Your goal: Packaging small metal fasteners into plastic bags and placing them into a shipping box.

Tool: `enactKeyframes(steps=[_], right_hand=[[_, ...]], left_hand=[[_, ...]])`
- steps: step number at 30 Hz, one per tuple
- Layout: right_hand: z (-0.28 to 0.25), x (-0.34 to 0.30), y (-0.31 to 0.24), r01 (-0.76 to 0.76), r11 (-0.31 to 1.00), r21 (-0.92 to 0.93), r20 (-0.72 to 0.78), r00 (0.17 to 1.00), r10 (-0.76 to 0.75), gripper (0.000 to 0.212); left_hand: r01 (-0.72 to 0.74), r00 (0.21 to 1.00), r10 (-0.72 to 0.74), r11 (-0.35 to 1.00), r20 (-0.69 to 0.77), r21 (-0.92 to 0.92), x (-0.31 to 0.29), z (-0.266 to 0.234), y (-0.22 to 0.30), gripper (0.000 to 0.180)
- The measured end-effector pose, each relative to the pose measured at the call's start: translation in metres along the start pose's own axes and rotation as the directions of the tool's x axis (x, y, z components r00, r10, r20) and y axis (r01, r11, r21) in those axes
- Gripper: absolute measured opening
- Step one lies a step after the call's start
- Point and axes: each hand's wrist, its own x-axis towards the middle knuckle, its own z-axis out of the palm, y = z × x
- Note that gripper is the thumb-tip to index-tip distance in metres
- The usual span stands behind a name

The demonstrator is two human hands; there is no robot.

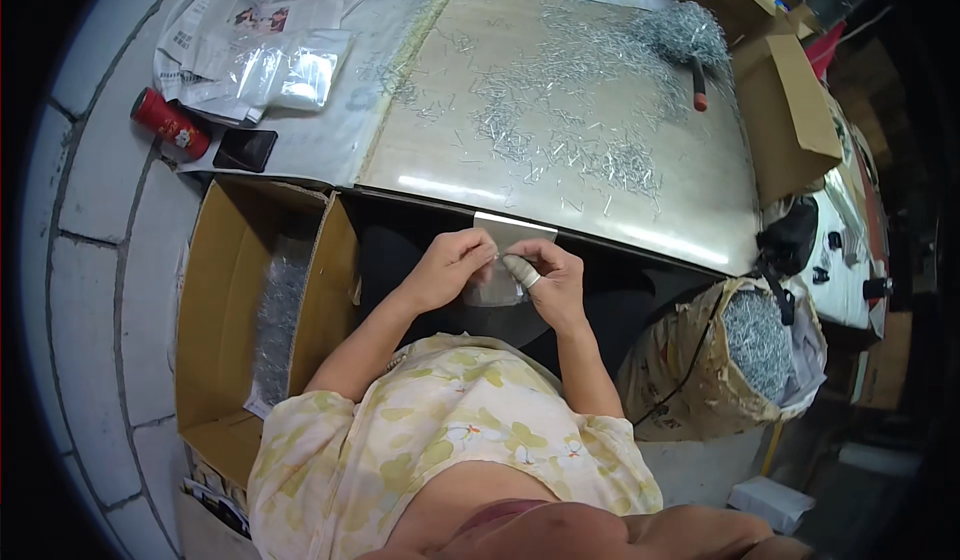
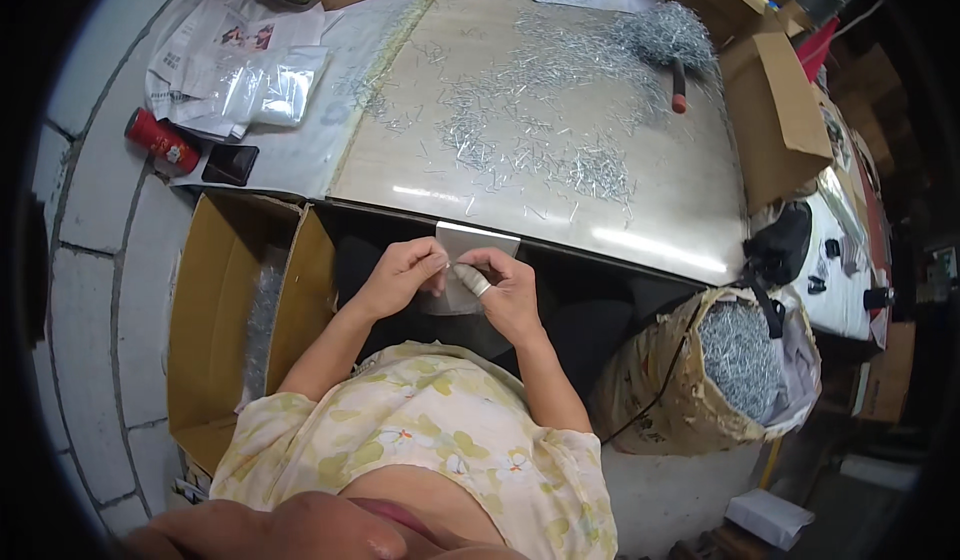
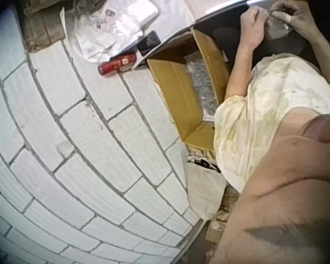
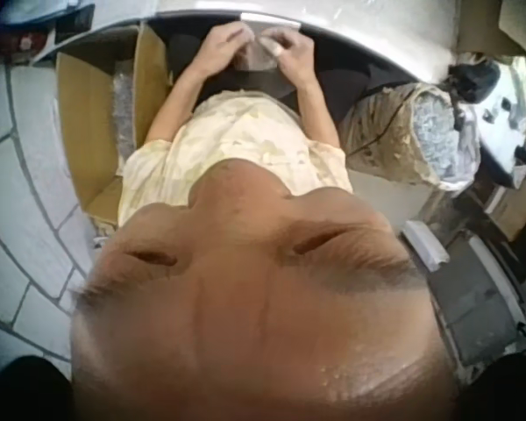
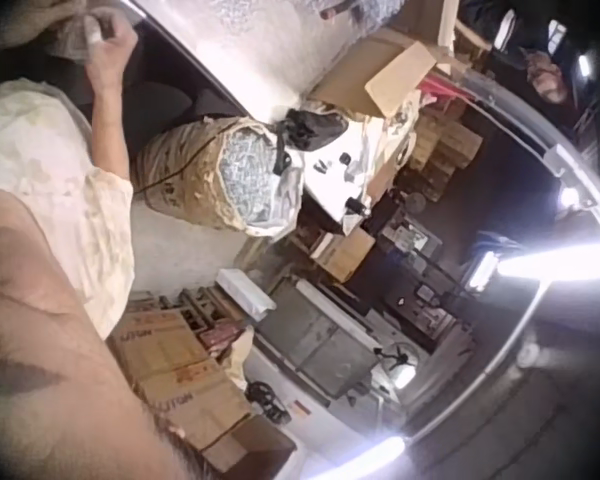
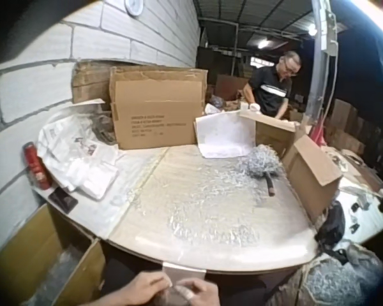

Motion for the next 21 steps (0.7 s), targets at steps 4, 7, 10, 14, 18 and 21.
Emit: enactKeyframes(steps=[4, 7, 10, 14, 18, 21], right_hand=[[0.003, -0.015, -0.001, -0.135, 0.985, -0.109, -0.013, 0.991, 0.135, 0.015], [0.013, -0.022, -0.004, -0.095, 0.983, -0.156, -0.017, 0.995, 0.094, 0.013], [0.018, -0.027, 0.006, -0.007, 0.983, -0.186, -0.034, 0.999, 0.0, 0.013], [0.012, -0.033, 0.018, -0.103, 0.972, -0.213, -0.089, 0.992, 0.085, 0.018], [0.011, -0.03, 0.016, -0.166, 0.937, -0.308, -0.045, 0.986, 0.16, 0.023], [0.012, -0.031, 0.028, -0.101, 0.951, -0.293, -0.058, 0.994, 0.088, 0.023]], left_hand=[[0.008, 0.998, -0.018, 0.984, -0.053, -0.177, -0.022, 0.006, 0.002, 0.013], [0.01, 0.996, -0.022, 0.991, -0.091, -0.135, -0.028, 0.003, -0.02, 0.021], [0.074, 0.987, -0.095, 0.984, -0.127, -0.159, -0.029, 0.003, -0.034, 0.022], [0.14, 0.984, -0.167, 0.941, -0.061, -0.308, -0.031, 0.005, -0.035, 0.02], [0.131, 0.989, -0.137, 0.985, -0.055, -0.11, -0.03, 0.007, -0.051, 0.018], [0.168, 0.979, -0.186, 0.967, -0.08, -0.192, -0.028, 0.006, -0.056, 0.016]])
